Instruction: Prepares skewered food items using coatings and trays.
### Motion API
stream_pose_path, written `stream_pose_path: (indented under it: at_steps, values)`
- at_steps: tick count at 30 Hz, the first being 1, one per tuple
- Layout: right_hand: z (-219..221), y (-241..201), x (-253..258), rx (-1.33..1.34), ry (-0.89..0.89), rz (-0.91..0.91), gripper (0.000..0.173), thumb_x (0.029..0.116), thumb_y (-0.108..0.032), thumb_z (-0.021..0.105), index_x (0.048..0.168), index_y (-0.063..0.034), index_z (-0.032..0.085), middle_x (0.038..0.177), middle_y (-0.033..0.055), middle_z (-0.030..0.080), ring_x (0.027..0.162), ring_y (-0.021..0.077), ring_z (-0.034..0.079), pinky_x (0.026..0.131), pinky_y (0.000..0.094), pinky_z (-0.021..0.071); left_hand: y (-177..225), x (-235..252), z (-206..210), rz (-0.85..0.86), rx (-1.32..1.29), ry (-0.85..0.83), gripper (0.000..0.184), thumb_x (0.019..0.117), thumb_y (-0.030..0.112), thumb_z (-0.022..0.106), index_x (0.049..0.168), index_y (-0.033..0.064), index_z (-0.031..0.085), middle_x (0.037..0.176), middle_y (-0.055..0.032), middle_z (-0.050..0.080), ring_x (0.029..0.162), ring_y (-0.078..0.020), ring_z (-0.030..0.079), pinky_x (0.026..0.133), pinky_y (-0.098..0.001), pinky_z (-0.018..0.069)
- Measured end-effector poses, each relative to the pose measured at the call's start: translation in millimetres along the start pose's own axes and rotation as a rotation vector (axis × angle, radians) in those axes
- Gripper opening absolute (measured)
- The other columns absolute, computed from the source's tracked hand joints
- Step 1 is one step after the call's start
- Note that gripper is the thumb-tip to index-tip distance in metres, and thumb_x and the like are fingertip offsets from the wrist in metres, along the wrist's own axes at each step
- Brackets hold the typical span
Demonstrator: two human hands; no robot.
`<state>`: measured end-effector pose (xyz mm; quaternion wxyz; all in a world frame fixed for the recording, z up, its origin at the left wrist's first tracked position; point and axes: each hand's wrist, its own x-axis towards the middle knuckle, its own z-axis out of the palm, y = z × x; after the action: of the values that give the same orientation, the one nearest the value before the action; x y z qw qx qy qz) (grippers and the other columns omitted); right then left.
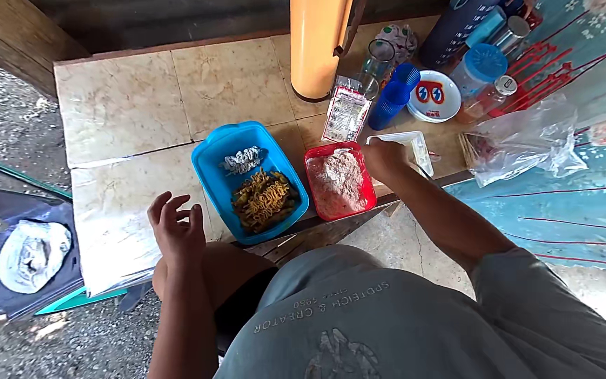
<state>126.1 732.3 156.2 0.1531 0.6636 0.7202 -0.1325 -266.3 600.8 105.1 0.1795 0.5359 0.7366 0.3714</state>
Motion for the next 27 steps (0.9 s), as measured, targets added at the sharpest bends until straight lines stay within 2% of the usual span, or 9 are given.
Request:
stream_pose_path:
  at_steps: [3, 7, 10, 14, 17, 19, 21, 23, 27]
  values:
    - [8, -1, 18, -0.011, -0.063, -0.082, 0.023, 0.0967, -0.002, 0.059, 0.115, -0.0001, 0.073, 0.125, 0.0269, 0.065, 0.112, 0.0495, 0.065, 0.083, 0.0709, 0.0519, -3, 0, 2, 0.023, -0.001, 0.006, 0.034, 0.1027, 0.019, 0.056, 0.127, -0.0041, 0.061, 0.152, -0.0262, 0.04, 0.095, -0.0163, 0.065, 0.074, -0.0265, 0.0553]
    - [-9, 2, 31, 0.004, -0.198, -0.107, 0.024, 0.1027, -0.015, 0.056, 0.114, -0.0037, 0.074, 0.119, 0.0265, 0.07, 0.116, 0.0479, 0.065, 0.088, 0.0726, 0.0495, -3, -1, -1, 0.004, -0.003, 0.018, 0.033, 0.1029, 0.018, 0.056, 0.128, -0.0034, 0.061, 0.15, -0.0246, 0.04, 0.094, -0.0133, 0.064, 0.073, -0.0234, 0.054]
    - [-5, 3, 45, -0.055, -0.093, -0.087, 0.023, 0.1022, -0.014, 0.056, 0.113, -0.0047, 0.075, 0.119, 0.026, 0.07, 0.117, 0.0487, 0.064, 0.09, 0.073, 0.0474, -3, 1, 0, -0.003, -0.006, 0.008, 0.033, 0.1034, 0.019, 0.055, 0.128, -0.0026, 0.061, 0.151, -0.0246, 0.04, 0.094, -0.0136, 0.064, 0.073, -0.0239, 0.054]
    - [7, 2, 59, -0.165, 0.04, -0.221, 0.02, 0.0988, -0.008, 0.06, 0.106, -0.0082, 0.078, 0.111, 0.0183, 0.074, 0.122, 0.0422, 0.059, 0.105, 0.0661, 0.034, -3, 4, 1, 0.001, 0.022, -0.019, 0.033, 0.1035, 0.018, 0.056, 0.128, -0.0038, 0.061, 0.153, -0.0271, 0.04, 0.1, -0.0222, 0.066, 0.078, -0.0319, 0.0565]
    - [4, 2, 63, -0.182, -0.001, -0.258, 0.02, 0.098, -0.01, 0.063, 0.11, -0.0123, 0.078, 0.116, 0.0175, 0.073, 0.127, 0.0425, 0.058, 0.112, 0.0718, 0.0249, -5, 3, 1, 0.005, 0.039, -0.027, 0.034, 0.1037, 0.019, 0.056, 0.128, -0.0044, 0.061, 0.153, -0.0278, 0.04, 0.102, -0.0238, 0.065, 0.079, -0.033, 0.0561]
    - [7, 5, 56, -0.123, 0.148, -0.305, 0.025, 0.0941, -0.003, 0.067, 0.118, -0.0081, 0.075, 0.122, 0.0221, 0.069, 0.128, 0.047, 0.054, 0.116, 0.0767, 0.017, -5, 3, 1, 0.006, 0.032, -0.026, 0.035, 0.1033, 0.019, 0.056, 0.129, -0.0039, 0.061, 0.153, -0.0274, 0.039, 0.1, -0.0218, 0.065, 0.078, -0.031, 0.0555]
    - [10, 8, 36, -0.077, 0.362, -0.343, 0.03, 0.0948, -0.008, 0.07, 0.124, -0.0099, 0.072, 0.125, 0.0224, 0.065, 0.125, 0.0468, 0.056, 0.112, 0.0738, 0.0274, -5, 3, 1, 0.013, 0.02, -0.016, 0.034, 0.1031, 0.019, 0.056, 0.128, -0.0041, 0.061, 0.152, -0.0276, 0.039, 0.099, -0.0206, 0.064, 0.077, -0.0301, 0.0549]
    - [19, 9, 4, -0.025, 0.487, -0.333, 0.019, 0.0951, -0.007, 0.068, 0.113, -0.008, 0.075, 0.117, 0.0222, 0.067, 0.118, 0.0461, 0.06, 0.103, 0.0708, 0.0374, -7, 2, 0, 0.019, 0.009, -0.005, 0.035, 0.1025, 0.02, 0.056, 0.128, -0.0044, 0.061, 0.152, -0.0274, 0.04, 0.099, -0.0199, 0.065, 0.077, -0.0293, 0.0552]
    - [48, 21, -22, -0.047, 0.324, -0.215, 0.026, 0.0923, 0.007, 0.062, 0.11, -0.0059, 0.076, 0.121, 0.0236, 0.066, 0.123, 0.048, 0.057, 0.106, 0.0772, 0.0289, -4, 4, 1, -0.005, -0.014, -0.014, 0.036, 0.1032, 0.021, 0.055, 0.129, -0.0042, 0.06, 0.153, -0.0263, 0.038, 0.1, -0.0188, 0.064, 0.077, -0.0283, 0.0544]
